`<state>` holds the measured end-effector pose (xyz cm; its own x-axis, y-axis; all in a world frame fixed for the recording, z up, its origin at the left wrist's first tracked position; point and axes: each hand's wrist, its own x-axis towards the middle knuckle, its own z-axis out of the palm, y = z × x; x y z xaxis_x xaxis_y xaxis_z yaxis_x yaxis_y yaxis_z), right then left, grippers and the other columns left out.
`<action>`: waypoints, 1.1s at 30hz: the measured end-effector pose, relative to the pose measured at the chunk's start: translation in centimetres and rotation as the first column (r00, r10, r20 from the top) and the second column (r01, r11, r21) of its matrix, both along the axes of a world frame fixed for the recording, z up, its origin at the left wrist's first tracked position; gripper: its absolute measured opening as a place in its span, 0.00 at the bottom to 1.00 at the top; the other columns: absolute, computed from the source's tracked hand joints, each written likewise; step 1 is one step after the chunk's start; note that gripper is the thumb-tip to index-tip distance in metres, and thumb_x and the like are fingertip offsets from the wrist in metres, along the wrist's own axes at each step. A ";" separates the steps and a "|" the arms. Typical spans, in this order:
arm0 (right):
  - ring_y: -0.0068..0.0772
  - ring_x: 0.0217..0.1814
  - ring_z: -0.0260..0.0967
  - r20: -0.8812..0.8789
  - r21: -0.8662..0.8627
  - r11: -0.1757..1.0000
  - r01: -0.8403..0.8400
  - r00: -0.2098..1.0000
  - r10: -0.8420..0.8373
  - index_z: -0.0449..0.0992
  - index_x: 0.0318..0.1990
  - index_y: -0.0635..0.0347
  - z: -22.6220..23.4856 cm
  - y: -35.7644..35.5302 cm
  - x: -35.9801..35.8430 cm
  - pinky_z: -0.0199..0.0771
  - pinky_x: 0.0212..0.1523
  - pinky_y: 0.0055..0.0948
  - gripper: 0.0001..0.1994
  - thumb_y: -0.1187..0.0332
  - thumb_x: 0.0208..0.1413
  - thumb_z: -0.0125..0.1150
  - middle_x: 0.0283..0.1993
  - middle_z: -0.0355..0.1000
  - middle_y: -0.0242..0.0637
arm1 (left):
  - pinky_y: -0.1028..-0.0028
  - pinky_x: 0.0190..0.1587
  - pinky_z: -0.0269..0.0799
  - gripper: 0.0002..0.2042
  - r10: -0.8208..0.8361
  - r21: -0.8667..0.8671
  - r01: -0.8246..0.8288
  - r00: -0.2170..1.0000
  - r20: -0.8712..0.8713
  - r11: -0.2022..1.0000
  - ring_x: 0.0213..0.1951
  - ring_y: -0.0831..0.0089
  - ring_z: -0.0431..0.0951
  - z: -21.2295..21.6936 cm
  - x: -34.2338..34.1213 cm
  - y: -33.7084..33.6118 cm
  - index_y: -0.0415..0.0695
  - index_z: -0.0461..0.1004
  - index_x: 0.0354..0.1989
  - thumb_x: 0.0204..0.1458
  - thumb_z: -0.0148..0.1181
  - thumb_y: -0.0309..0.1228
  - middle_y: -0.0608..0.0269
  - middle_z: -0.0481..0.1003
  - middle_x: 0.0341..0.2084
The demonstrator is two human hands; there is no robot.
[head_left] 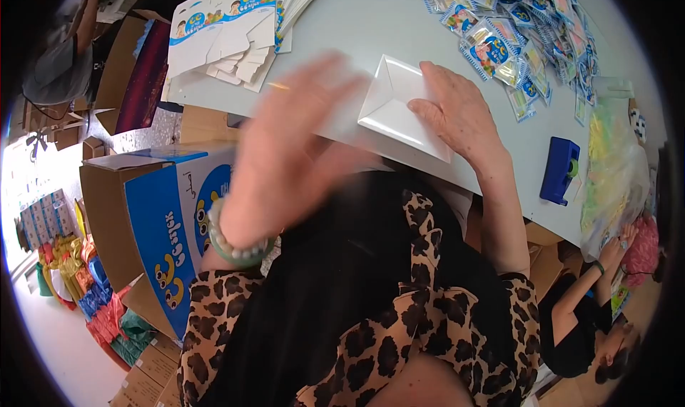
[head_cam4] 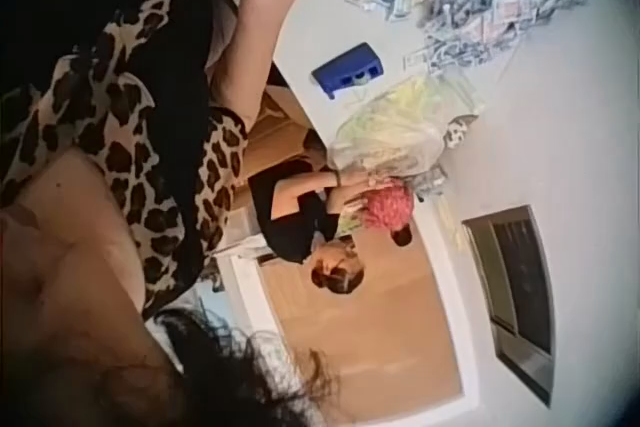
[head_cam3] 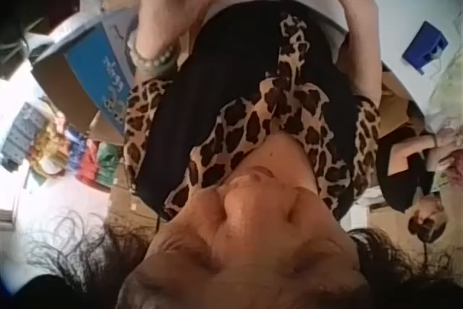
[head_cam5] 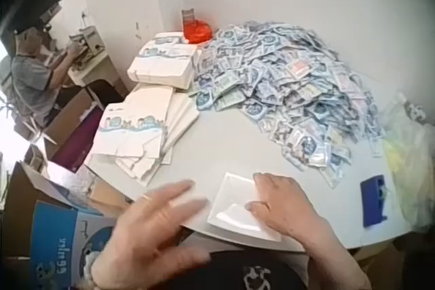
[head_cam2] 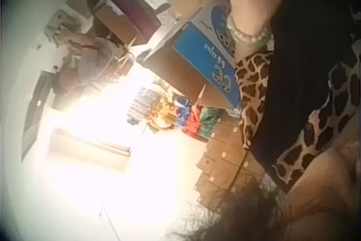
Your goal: Counting small packets of products and placing them into cardboard display boxes, then packing those into shipping cartons.
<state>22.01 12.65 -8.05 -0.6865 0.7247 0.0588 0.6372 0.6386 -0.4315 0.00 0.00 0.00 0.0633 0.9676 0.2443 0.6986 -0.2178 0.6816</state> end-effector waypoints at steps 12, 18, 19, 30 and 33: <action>0.54 0.52 0.67 0.084 -0.347 0.929 0.128 0.991 -0.106 0.60 0.60 0.60 0.6 -0.7 -0.5 0.66 0.52 0.40 0.28 0.50 0.59 0.49 0.50 0.70 0.53 | 0.39 0.60 0.51 0.34 -0.194 -0.080 0.190 0.980 -0.045 0.979 0.58 0.53 0.67 -0.1 0.4 -0.9 0.52 0.65 0.60 0.39 0.68 0.33 0.51 0.64 0.58; 0.54 0.50 0.69 0.137 -0.301 0.942 0.147 0.984 -0.110 0.60 0.59 0.58 0.4 0.0 -0.8 0.67 0.50 0.40 0.28 0.49 0.59 0.50 0.48 0.71 0.53 | 0.43 0.59 0.54 0.33 0.038 -0.078 -0.157 0.626 -0.779 0.985 0.58 0.56 0.66 -7.9 0.0 -1.5 0.53 0.62 0.62 0.44 0.64 0.28 0.50 0.59 0.62; 0.54 0.50 0.69 0.114 -0.316 0.936 0.157 0.985 -0.127 0.61 0.59 0.58 0.5 0.1 -0.8 0.68 0.50 0.40 0.27 0.50 0.58 0.50 0.47 0.71 0.53 | 0.47 0.59 0.57 0.30 0.200 -0.009 -0.301 0.654 -0.730 0.954 0.54 0.55 0.70 -8.4 -0.7 -1.3 0.51 0.65 0.60 0.45 0.63 0.26 0.50 0.63 0.59; 0.47 0.55 0.68 -0.308 -0.337 0.936 -0.102 0.951 -0.007 0.74 0.50 0.60 -0.2 -2.5 1.3 0.69 0.53 0.34 0.21 0.68 0.46 0.63 0.53 0.71 0.44 | 0.76 0.43 0.71 0.28 0.597 -0.689 0.089 0.427 0.679 0.719 0.41 0.73 0.74 -10.5 -1.6 2.1 0.39 0.59 0.62 0.60 0.51 0.46 0.55 0.69 0.48; 0.47 0.59 0.64 -0.349 -0.219 0.937 -0.274 0.918 0.187 0.76 0.48 0.60 0.7 -3.7 1.1 0.65 0.58 0.36 0.21 0.69 0.43 0.64 0.55 0.70 0.42 | 0.74 0.44 0.72 0.30 0.572 -0.633 0.267 0.275 0.773 0.727 0.43 0.70 0.74 -11.1 -2.0 2.5 0.40 0.58 0.63 0.59 0.51 0.49 0.53 0.67 0.51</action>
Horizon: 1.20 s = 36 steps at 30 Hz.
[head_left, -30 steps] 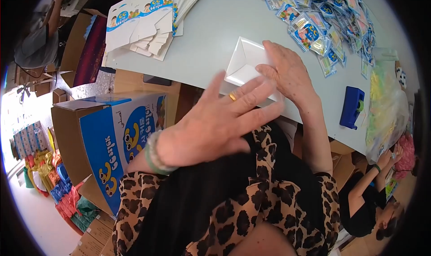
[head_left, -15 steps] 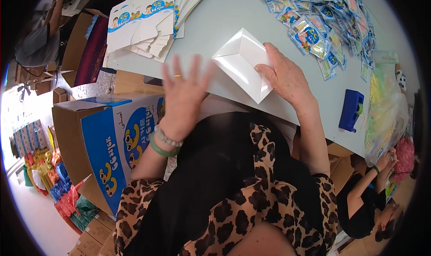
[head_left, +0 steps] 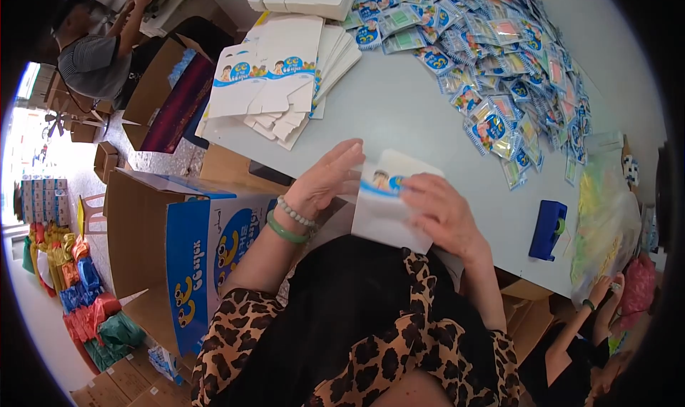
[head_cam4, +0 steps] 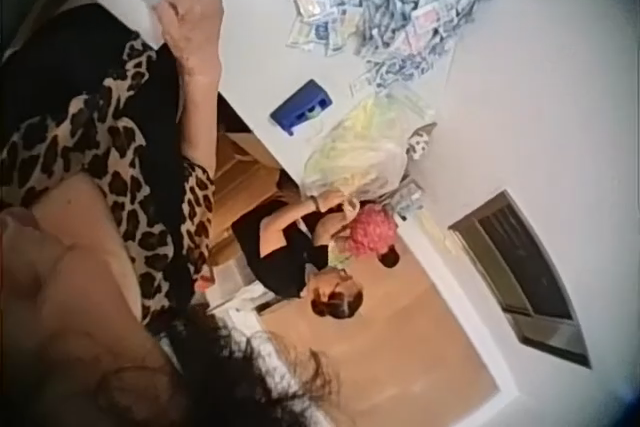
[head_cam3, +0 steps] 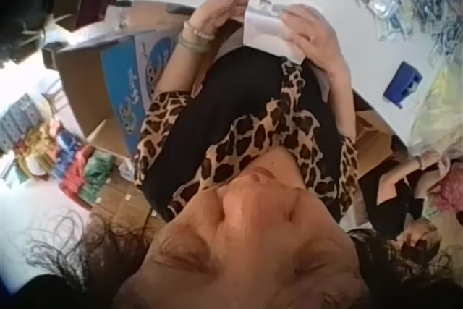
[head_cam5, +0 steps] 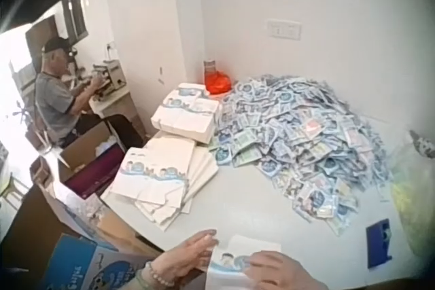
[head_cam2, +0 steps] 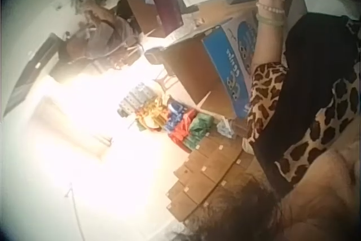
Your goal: Counting small packets of products and placing them into cardboard display boxes, then packing those into shipping cartons.
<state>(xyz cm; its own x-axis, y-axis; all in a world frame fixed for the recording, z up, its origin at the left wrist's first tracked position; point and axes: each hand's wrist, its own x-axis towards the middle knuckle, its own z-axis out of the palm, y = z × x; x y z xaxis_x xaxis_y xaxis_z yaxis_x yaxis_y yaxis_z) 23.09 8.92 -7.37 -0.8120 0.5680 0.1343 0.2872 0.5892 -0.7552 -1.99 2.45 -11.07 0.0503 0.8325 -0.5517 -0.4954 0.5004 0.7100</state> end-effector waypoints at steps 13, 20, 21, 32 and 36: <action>0.36 0.62 0.62 -0.003 -0.906 0.387 0.172 0.912 -0.411 0.71 0.55 0.62 -1.8 -1.1 2.4 0.55 0.64 0.33 0.28 0.49 0.55 0.57 0.56 0.70 0.42 | 0.74 0.44 0.72 0.07 -0.301 0.304 0.408 0.890 -0.342 0.861 0.33 0.79 0.75 6.6 1.3 -1.8 0.41 0.78 0.33 0.45 0.64 0.20 0.69 0.76 0.27; 0.40 0.59 0.65 -0.408 -0.679 0.732 -0.060 0.860 -0.308 0.75 0.30 0.65 1.4 0.0 1.7 0.60 0.62 0.41 0.05 0.79 0.43 0.61 0.49 0.73 0.41 | 0.63 0.51 0.65 0.15 0.351 0.327 0.842 0.177 -0.919 0.430 0.30 0.68 0.72 10.8 2.4 -1.0 0.46 0.74 0.37 0.38 0.61 0.21 0.68 0.71 0.21; 0.41 0.59 0.65 -0.404 -0.510 0.859 -0.033 0.891 -0.206 0.75 0.31 0.65 1.9 0.3 1.3 0.61 0.61 0.41 0.05 0.79 0.43 0.60 0.48 0.73 0.41 | 0.62 0.51 0.65 0.18 0.404 0.246 0.863 0.053 -0.913 0.441 0.30 0.66 0.73 10.4 2.5 -1.0 0.45 0.72 0.42 0.39 0.56 0.21 0.67 0.70 0.21; 0.54 0.67 0.54 -0.002 0.281 0.959 0.039 0.999 -0.040 0.67 0.54 0.62 -5.8 3.1 -0.8 0.57 0.64 0.45 0.24 0.74 0.46 0.60 0.62 0.61 0.47 | 0.62 0.36 0.64 0.08 0.347 0.098 0.565 -0.352 -0.869 0.819 0.27 0.58 0.70 1.5 1.4 0.3 0.42 0.69 0.33 0.44 0.50 0.18 0.59 0.68 0.21; 0.51 0.68 0.52 -0.045 0.404 0.726 0.557 0.804 -0.593 0.66 0.56 0.61 -7.2 8.3 2.5 0.52 0.66 0.46 0.26 0.65 0.48 0.61 0.63 0.60 0.46 | 0.59 0.44 0.66 0.10 0.368 0.118 0.533 -0.391 -0.843 0.838 0.33 0.57 0.72 0.5 0.6 1.5 0.40 0.70 0.39 0.47 0.53 0.21 0.56 0.70 0.27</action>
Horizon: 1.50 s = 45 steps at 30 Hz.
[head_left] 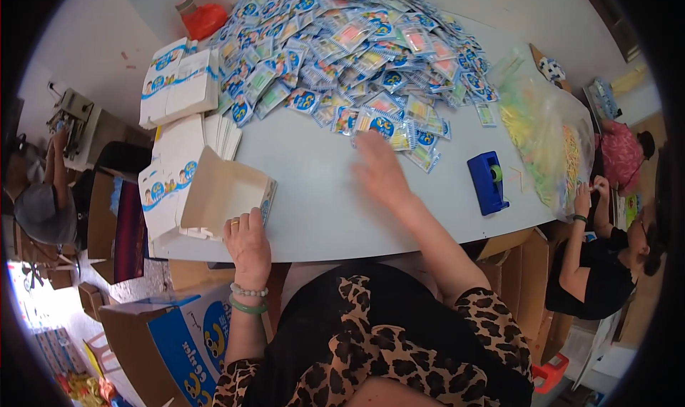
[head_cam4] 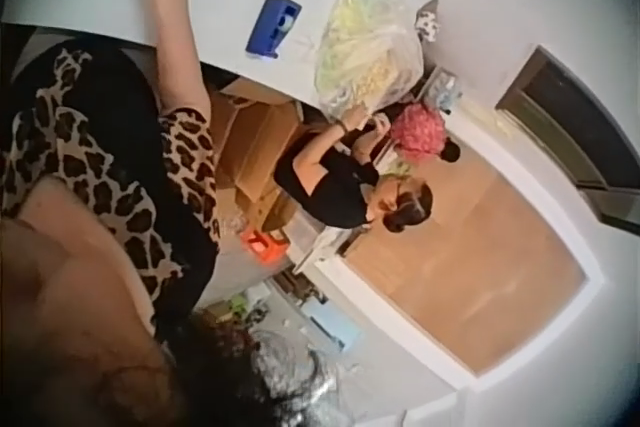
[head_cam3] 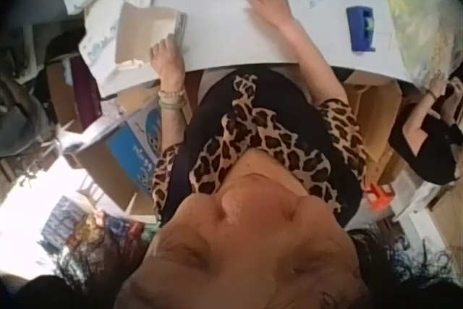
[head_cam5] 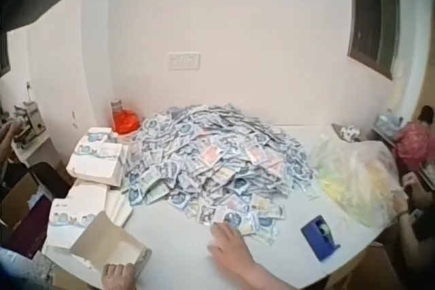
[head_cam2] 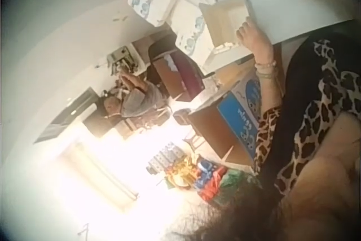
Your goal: Counting small packets of products and placing them into cardboard display boxes, then packing those into shipping cartons.
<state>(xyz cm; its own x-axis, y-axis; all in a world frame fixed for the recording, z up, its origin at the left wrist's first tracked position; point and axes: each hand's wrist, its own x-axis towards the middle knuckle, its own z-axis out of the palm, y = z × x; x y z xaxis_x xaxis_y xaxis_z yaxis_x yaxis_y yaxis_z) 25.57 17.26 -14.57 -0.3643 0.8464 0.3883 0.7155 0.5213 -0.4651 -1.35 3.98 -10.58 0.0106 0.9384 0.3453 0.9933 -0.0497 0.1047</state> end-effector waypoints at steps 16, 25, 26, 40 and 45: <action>0.50 0.71 0.45 0.231 -0.203 0.967 -0.155 0.952 0.201 0.68 0.56 0.52 0.9 -5.7 4.4 0.37 0.68 0.56 0.26 0.53 0.50 0.58 0.64 0.59 0.40 | 0.59 0.45 0.70 0.20 -0.227 -0.030 0.292 0.801 0.554 0.956 0.44 0.52 0.73 -2.5 8.4 2.5 0.39 0.70 0.49 0.45 0.62 0.27 0.47 0.70 0.47; 0.44 0.55 0.60 0.240 -0.280 0.885 0.371 0.920 -0.310 0.65 0.57 0.62 0.7 -9.1 2.9 0.56 0.56 0.40 0.31 0.58 0.45 0.64 0.52 0.64 0.42 | 0.58 0.57 0.60 0.31 -0.216 -0.269 0.286 0.941 0.259 0.920 0.56 0.50 0.64 -3.1 8.3 4.8 0.37 0.63 0.57 0.45 0.64 0.35 0.45 0.65 0.55; 0.43 0.54 0.60 0.269 -0.260 0.873 0.413 0.899 -0.345 0.64 0.57 0.61 0.5 -9.0 2.7 0.56 0.56 0.39 0.32 0.57 0.45 0.65 0.51 0.65 0.41 | 0.57 0.53 0.61 0.29 -0.199 -0.233 0.277 0.931 0.307 0.932 0.53 0.53 0.66 -3.1 8.2 4.5 0.38 0.64 0.54 0.43 0.66 0.36 0.48 0.67 0.51; 0.24 0.38 0.73 -0.550 -0.835 0.437 -0.335 0.474 -0.687 0.73 0.43 0.65 4.0 -8.8 3.3 0.74 0.40 0.25 0.13 0.71 0.50 0.61 0.40 0.75 0.35 | 0.75 0.20 0.67 0.13 0.374 -0.347 0.285 -0.042 0.927 0.893 0.18 0.76 0.71 -4.6 6.8 3.1 0.43 0.62 0.23 0.47 0.65 0.25 0.67 0.70 0.16; 0.22 0.41 0.72 -0.601 -0.778 0.409 -0.477 0.374 -0.706 0.71 0.45 0.64 3.2 -9.1 -1.6 0.74 0.40 0.24 0.11 0.70 0.55 0.56 0.39 0.75 0.34 | 0.79 0.34 0.73 0.05 0.242 -0.140 0.232 -0.503 0.830 0.963 0.33 0.79 0.76 -3.1 9.9 2.3 0.41 0.69 0.36 0.54 0.59 0.23 0.65 0.76 0.33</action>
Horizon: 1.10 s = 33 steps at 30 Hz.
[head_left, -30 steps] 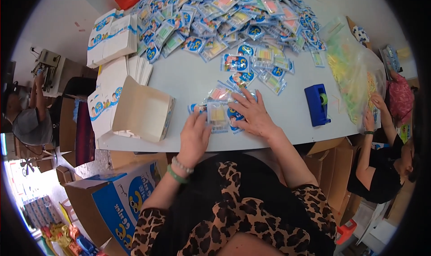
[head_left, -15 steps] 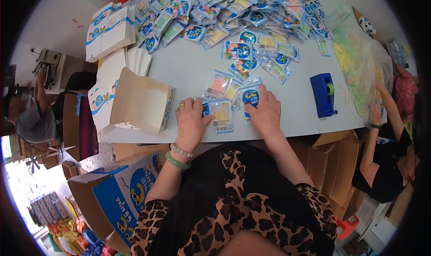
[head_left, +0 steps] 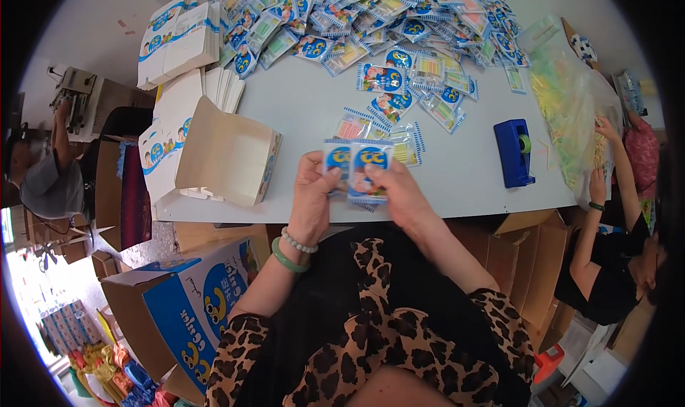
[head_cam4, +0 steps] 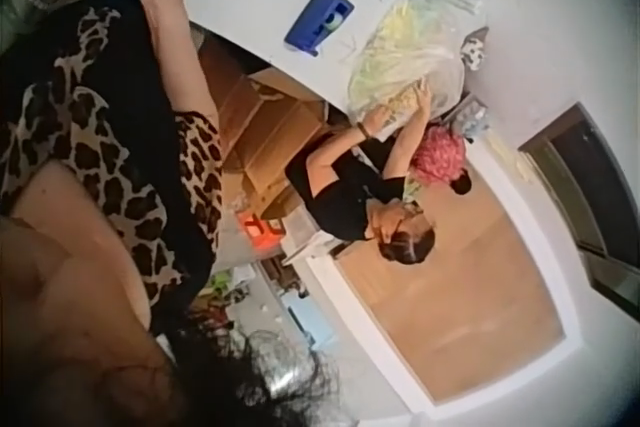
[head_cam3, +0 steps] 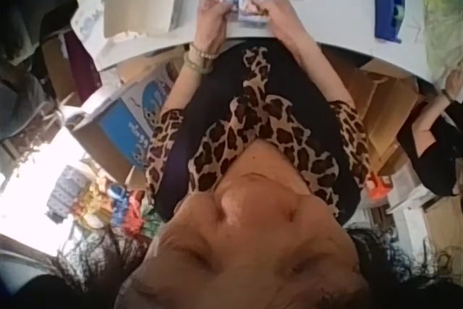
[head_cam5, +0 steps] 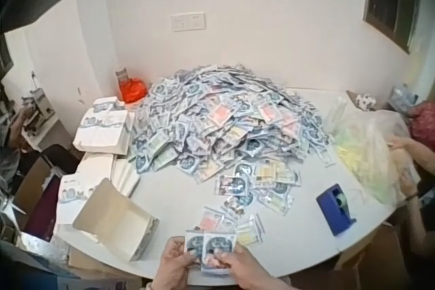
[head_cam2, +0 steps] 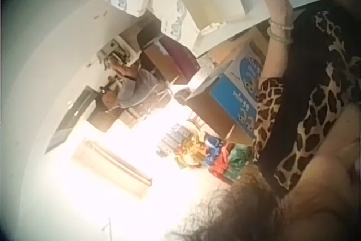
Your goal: Counting small packets of products and placing them into cardboard display boxes, then packing those into shipping cartons.
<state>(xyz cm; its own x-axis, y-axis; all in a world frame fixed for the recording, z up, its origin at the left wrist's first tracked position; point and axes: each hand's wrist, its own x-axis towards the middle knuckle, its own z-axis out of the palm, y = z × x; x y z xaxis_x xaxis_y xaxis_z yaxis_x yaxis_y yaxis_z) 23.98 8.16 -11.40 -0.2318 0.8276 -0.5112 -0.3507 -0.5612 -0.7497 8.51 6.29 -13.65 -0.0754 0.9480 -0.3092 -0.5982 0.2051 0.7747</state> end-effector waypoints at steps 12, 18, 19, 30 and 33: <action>0.50 0.59 0.63 0.899 0.435 0.366 -0.822 0.415 -0.138 0.65 0.54 0.58 0.7 0.4 1.1 0.58 0.60 0.45 0.20 0.73 0.51 0.52 0.52 0.68 0.49 | 0.69 0.44 0.79 0.13 -0.021 -0.292 0.097 0.968 0.252 0.951 0.38 0.69 0.80 -1.7 -3.6 -0.6 0.38 0.69 0.47 0.52 0.58 0.20 0.58 0.77 0.39; 0.44 0.59 0.61 0.979 0.108 0.044 -0.993 0.099 -0.179 0.70 0.46 0.56 0.5 1.9 1.4 0.52 0.64 0.47 0.17 0.76 0.46 0.54 0.44 0.68 0.41 | 0.67 0.43 0.79 0.14 0.022 -0.296 0.044 0.977 0.214 0.954 0.38 0.67 0.80 -2.1 -3.9 -1.0 0.36 0.68 0.46 0.51 0.57 0.17 0.57 0.77 0.38; 0.44 0.58 0.61 0.992 0.034 0.047 -0.998 0.028 -0.123 0.72 0.43 0.57 0.9 2.6 1.3 0.53 0.63 0.46 0.15 0.76 0.45 0.54 0.44 0.67 0.40 | 0.67 0.43 0.79 0.13 0.016 -0.286 0.050 0.974 0.225 0.957 0.38 0.67 0.80 -2.3 -3.9 -1.0 0.37 0.68 0.47 0.51 0.57 0.18 0.57 0.77 0.38; 0.43 0.57 0.61 0.982 0.084 -0.100 -0.991 0.100 -0.163 0.72 0.36 0.58 0.1 10.1 -3.0 0.54 0.62 0.48 0.10 0.77 0.42 0.56 0.48 0.67 0.38 | 0.67 0.44 0.79 0.11 -0.020 -0.232 0.092 0.955 0.295 0.968 0.40 0.68 0.80 -2.7 -4.2 -1.3 0.37 0.70 0.46 0.55 0.57 0.23 0.57 0.77 0.40; 0.40 0.52 0.63 0.983 -0.079 0.042 -0.996 -0.085 -0.163 0.72 0.35 0.57 1.2 10.0 -2.5 0.53 0.61 0.50 0.10 0.75 0.42 0.56 0.44 0.68 0.37 | 0.67 0.43 0.79 0.11 -0.036 -0.220 0.112 0.947 0.320 0.969 0.40 0.69 0.80 -2.7 -4.1 -1.3 0.37 0.71 0.46 0.55 0.57 0.24 0.57 0.77 0.40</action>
<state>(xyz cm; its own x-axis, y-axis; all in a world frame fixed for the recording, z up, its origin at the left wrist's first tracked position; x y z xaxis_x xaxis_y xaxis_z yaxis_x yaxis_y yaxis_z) 21.53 18.13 -10.22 -0.7902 0.5764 -0.2083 0.6100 0.7727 -0.1757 4.40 4.99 -16.35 0.1279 0.8459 -0.5177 -0.7777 0.4095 0.4770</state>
